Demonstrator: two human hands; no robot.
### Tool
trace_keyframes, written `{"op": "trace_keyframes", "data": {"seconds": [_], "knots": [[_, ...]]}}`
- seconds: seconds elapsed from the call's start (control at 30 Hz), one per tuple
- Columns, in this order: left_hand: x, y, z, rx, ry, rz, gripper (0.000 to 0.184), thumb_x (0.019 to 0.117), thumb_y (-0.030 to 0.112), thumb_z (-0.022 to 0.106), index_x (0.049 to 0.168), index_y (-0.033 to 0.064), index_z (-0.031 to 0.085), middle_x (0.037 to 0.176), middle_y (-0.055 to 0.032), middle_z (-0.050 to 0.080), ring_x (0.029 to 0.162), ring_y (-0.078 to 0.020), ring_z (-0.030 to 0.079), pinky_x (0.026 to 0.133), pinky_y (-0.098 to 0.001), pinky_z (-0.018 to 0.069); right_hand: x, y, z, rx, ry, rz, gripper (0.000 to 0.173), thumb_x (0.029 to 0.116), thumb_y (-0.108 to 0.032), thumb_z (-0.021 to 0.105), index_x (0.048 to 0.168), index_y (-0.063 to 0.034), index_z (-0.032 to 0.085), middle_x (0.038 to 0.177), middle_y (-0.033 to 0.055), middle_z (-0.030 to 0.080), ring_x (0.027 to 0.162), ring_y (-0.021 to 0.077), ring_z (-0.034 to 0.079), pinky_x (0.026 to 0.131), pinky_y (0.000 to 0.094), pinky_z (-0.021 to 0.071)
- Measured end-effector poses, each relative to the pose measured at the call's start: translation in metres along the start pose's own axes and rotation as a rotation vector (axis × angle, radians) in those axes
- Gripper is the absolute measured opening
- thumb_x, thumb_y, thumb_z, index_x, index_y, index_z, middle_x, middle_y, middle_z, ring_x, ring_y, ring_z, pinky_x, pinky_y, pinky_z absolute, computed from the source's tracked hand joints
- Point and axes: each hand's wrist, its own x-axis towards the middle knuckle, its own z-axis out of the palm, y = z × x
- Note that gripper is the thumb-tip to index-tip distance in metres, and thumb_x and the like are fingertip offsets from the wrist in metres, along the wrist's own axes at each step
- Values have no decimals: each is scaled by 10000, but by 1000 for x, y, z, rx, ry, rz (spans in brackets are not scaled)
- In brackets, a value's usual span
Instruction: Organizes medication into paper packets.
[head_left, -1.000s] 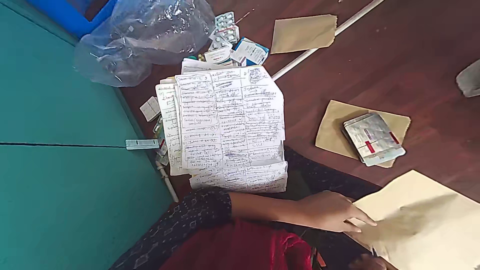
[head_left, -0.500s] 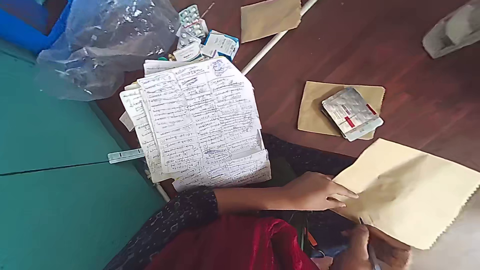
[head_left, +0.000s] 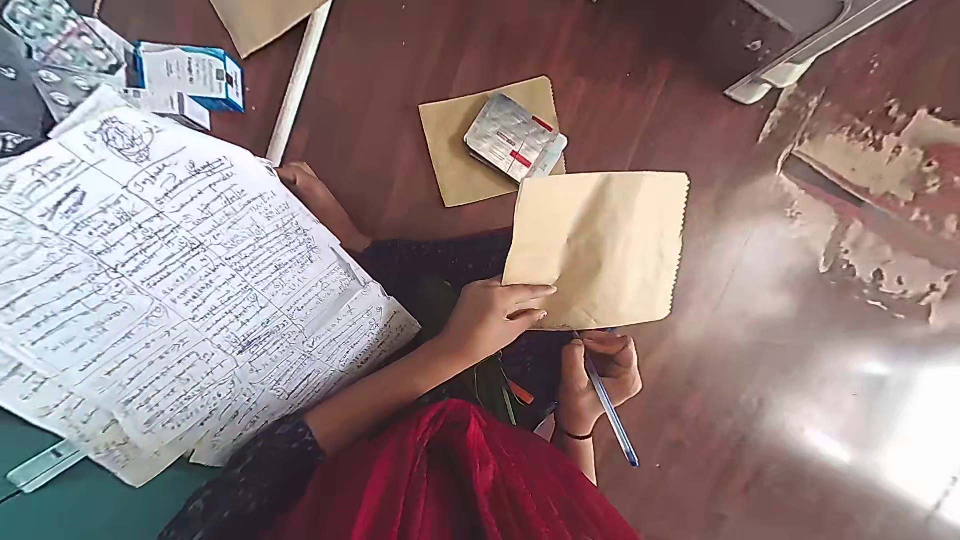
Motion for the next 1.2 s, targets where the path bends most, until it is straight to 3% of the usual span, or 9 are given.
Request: {"op": "trace_keyframes", "data": {"seconds": [0.3, 0.47, 0.53, 0.67, 0.83, 0.93, 1.0, 1.1, 1.2], "knots": [[1, 1, 0, 1, -1, 19, 283, 813, 50, 798, 1095, 29, 788, 1007, -142, 776, 918, -214, 755, 832, -342, 592, -1, 4, 0, -16, -1, 13, 35, 783, -62, 647, 790, -64, 613, 812, -83, 677, 754, -71, 634, 652, 112, 535], [1, 2, -1, 20, -13, 9, 283, 815, 55, 799, 1097, 39, 790, 1000, -139, 778, 905, -217, 754, 815, -349, 590, 0, 4, 2, -54, -2, 32, 64, 752, -75, 659, 740, -59, 598, 717, -85, 630, 630, -80, 576, 561, 101, 488], [2, 2, -1, 18, -8, 16, 285, 810, 52, 802, 1094, 36, 790, 1004, -135, 778, 909, -215, 755, 818, -347, 591, 0, 5, 1, -15, -24, 23, 58, 753, -75, 656, 744, -83, 599, 738, -101, 634, 659, -84, 587, 577, 97, 492], [2, 2, -2, -4, -22, -4, 293, 811, 58, 807, 1102, 34, 787, 1001, -143, 776, 919, -217, 755, 833, -357, 594, 3, 3, -11, 61, -41, -65, 38, 831, -116, 655, 821, -144, 631, 848, -120, 667, 808, -61, 626, 683, 114, 523], [3, 4, -10, -96, -82, -87, 239, 873, 49, 756, 1109, 36, 785, 1011, -127, 779, 916, -182, 751, 836, -344, 587, 16, -9, -23, 117, 25, -183, 82, 908, -208, 667, 967, -264, 667, 923, -180, 657, 808, -59, 623, 652, 116, 521], [6, 6, -20, -203, -183, -188, 212, 944, 50, 667, 1128, 35, 772, 978, -91, 776, 798, -69, 704, 727, -247, 552, 25, -26, -26, 57, 57, -218, 97, 955, -193, 629, 1041, -238, 616, 942, -182, 648, 792, -63, 627, 639, 117, 526], [5, 7, -26, -262, -312, -216, 263, 989, 73, 594, 1212, 25, 723, 1101, -104, 750, 848, -86, 682, 747, -274, 545, 29, -36, -25, 23, 40, -161, 100, 1008, -131, 575, 1084, -193, 597, 944, -180, 681, 734, -59, 649, 610, 129, 557], [5, 15, -35, -178, -523, -151, 360, 995, 50, 530, 1336, 21, 641, 1264, -171, 691, 1148, -288, 669, 979, -505, 518, 27, -32, -17, -15, -81, -127, 282, 1098, -278, 465, 1047, -121, 694, 967, -128, 738, 850, -22, 695, 760, 180, 587], [3, 27, -41, -35, -682, -120, 357, 982, 90, 596, 1334, 70, 652, 1234, -250, 667, 1136, -421, 649, 917, -624, 485, 20, -28, -7, -160, -197, -161, 386, 1092, -279, 462, 959, 10, 681, 1062, 94, 761, 1155, 124, 676, 1028, 253, 505]]}}
